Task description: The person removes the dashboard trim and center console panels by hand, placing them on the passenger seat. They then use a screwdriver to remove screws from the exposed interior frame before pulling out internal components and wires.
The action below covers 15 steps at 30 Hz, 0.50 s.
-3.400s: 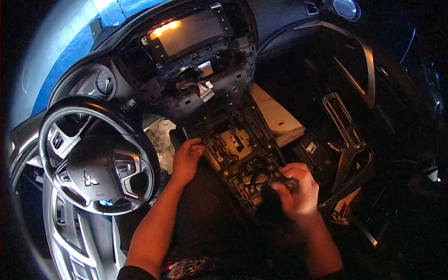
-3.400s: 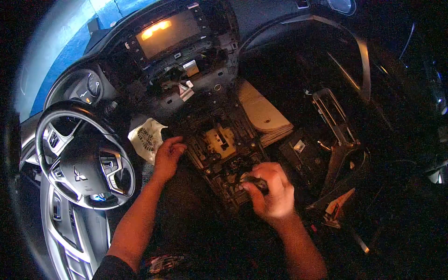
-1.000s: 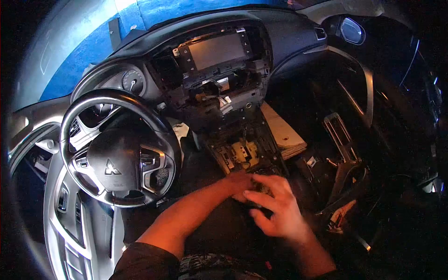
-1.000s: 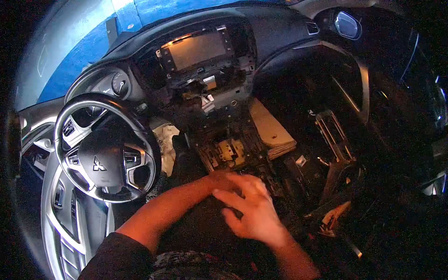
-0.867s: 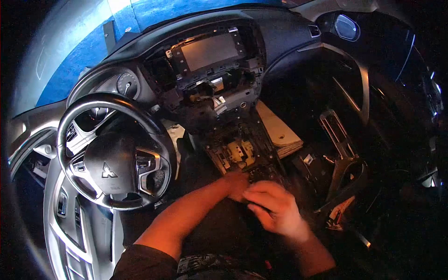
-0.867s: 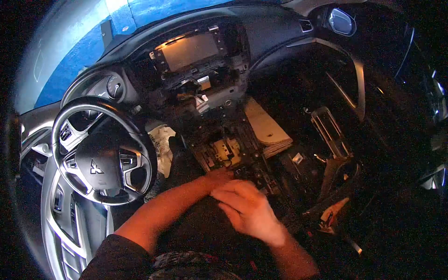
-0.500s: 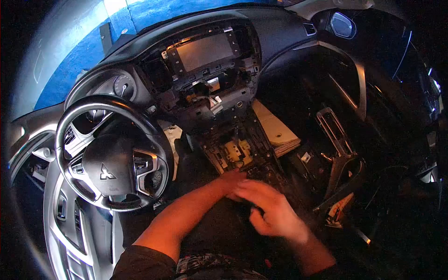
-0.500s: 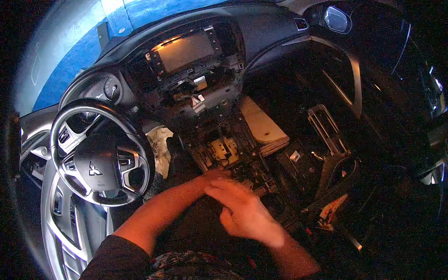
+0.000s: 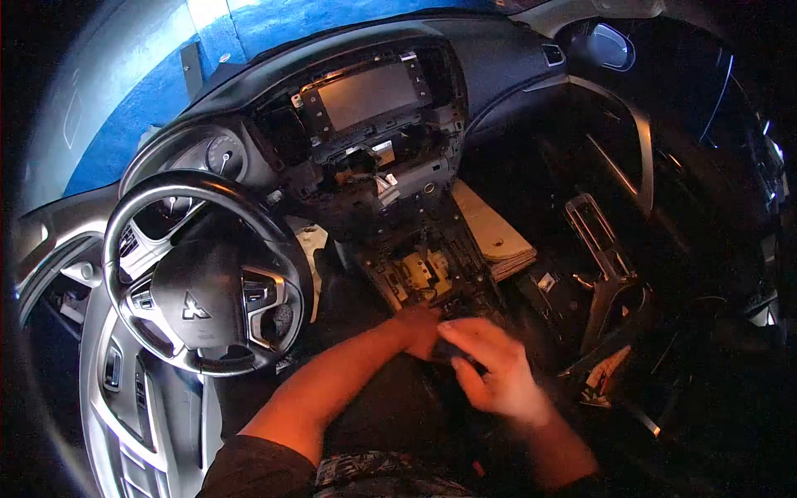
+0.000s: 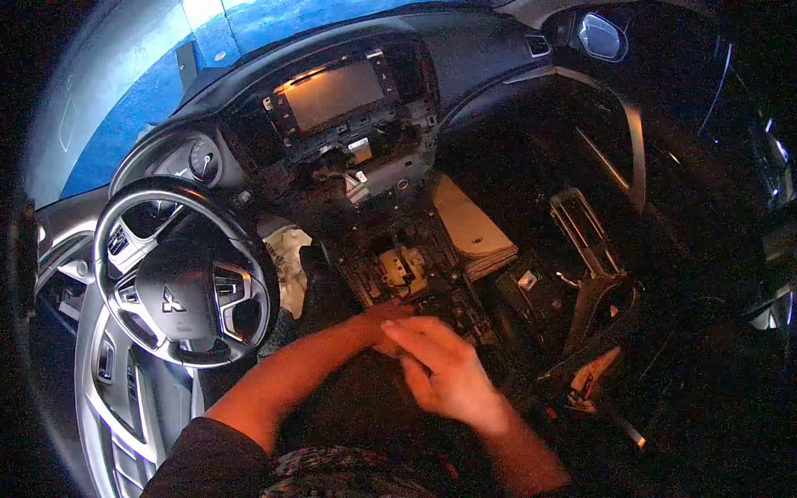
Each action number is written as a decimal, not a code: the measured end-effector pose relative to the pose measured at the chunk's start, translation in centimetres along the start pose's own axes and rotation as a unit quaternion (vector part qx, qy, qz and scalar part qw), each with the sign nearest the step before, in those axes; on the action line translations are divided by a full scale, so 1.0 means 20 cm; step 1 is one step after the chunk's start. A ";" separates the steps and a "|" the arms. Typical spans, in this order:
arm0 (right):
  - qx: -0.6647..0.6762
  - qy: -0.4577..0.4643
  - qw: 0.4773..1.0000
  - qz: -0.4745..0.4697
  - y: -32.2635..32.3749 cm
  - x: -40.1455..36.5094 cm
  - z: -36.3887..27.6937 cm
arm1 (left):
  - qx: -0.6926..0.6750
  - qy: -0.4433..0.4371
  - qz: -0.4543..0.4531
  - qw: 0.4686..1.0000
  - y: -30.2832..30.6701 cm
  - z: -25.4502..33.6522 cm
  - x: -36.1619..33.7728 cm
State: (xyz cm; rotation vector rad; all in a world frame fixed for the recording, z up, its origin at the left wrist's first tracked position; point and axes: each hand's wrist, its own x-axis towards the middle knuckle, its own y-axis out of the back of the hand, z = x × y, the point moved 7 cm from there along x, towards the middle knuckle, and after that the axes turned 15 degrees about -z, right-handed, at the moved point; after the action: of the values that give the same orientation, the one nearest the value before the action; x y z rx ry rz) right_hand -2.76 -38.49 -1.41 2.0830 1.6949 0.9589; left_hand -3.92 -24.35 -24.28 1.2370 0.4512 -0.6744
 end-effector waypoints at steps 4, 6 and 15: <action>-0.114 0.047 0.992 -0.015 0.03 0.04 -0.12 | -0.015 -0.002 -0.075 0.997 0.04 0.04 0.00; -0.054 0.024 0.998 -0.009 -0.01 0.02 -0.05 | -0.051 0.021 -0.074 0.996 0.06 0.03 -0.02; -0.077 -0.006 0.997 -0.009 -0.02 0.01 -0.08 | 0.025 0.039 -0.071 0.996 0.09 0.07 -0.06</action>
State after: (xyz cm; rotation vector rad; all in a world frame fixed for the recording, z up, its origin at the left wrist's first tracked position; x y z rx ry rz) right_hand -4.17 -38.43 -0.41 1.9675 1.5789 1.0329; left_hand -3.66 -25.05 -21.79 1.2890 0.5944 -0.7643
